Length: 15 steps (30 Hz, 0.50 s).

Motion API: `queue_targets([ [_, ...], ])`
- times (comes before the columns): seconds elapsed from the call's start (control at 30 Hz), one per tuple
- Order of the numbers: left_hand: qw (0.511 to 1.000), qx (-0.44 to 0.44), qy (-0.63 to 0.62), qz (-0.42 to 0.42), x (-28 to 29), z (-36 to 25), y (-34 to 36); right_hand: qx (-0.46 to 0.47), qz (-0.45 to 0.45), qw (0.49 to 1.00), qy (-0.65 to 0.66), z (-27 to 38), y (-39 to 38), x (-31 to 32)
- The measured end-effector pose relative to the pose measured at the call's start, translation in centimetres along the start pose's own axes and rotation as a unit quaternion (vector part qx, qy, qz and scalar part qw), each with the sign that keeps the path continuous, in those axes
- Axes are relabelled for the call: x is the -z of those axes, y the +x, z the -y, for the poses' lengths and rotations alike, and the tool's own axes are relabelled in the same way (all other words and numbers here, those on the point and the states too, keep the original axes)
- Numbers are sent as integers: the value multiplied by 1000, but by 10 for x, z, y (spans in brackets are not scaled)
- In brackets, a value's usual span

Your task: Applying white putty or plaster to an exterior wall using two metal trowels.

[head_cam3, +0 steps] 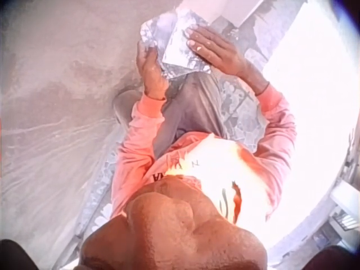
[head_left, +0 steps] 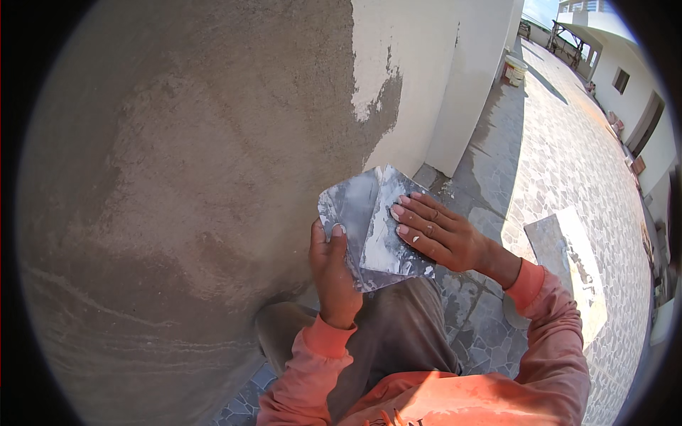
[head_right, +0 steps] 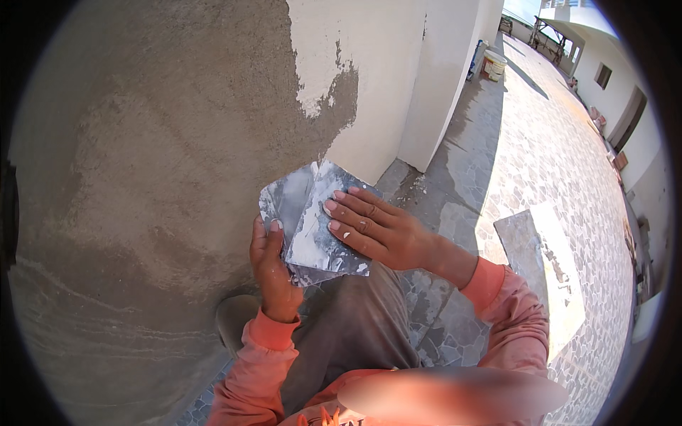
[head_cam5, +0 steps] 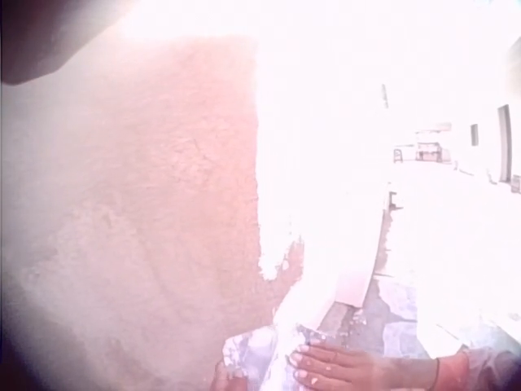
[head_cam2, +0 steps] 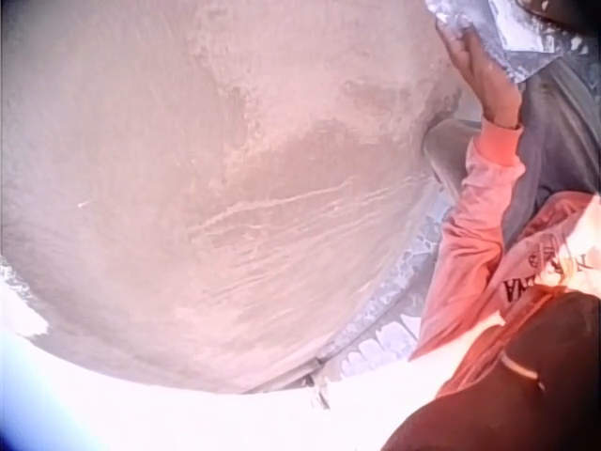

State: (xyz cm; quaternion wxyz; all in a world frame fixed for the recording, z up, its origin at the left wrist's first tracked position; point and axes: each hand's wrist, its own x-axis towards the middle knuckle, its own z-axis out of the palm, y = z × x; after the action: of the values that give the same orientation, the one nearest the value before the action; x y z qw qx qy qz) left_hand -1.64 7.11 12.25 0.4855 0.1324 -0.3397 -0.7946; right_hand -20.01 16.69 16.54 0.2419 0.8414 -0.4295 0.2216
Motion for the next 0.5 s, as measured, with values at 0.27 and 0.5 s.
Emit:
queue_targets([
  [0.27, 998, 7, 56, -19, 1, -7, -3, -63, -11, 996, -56, -16, -24, -23],
  [0.5, 995, -54, 86, -26, -9, -28, 4, -353, 14, 935, -13, -17, -66, -32],
])
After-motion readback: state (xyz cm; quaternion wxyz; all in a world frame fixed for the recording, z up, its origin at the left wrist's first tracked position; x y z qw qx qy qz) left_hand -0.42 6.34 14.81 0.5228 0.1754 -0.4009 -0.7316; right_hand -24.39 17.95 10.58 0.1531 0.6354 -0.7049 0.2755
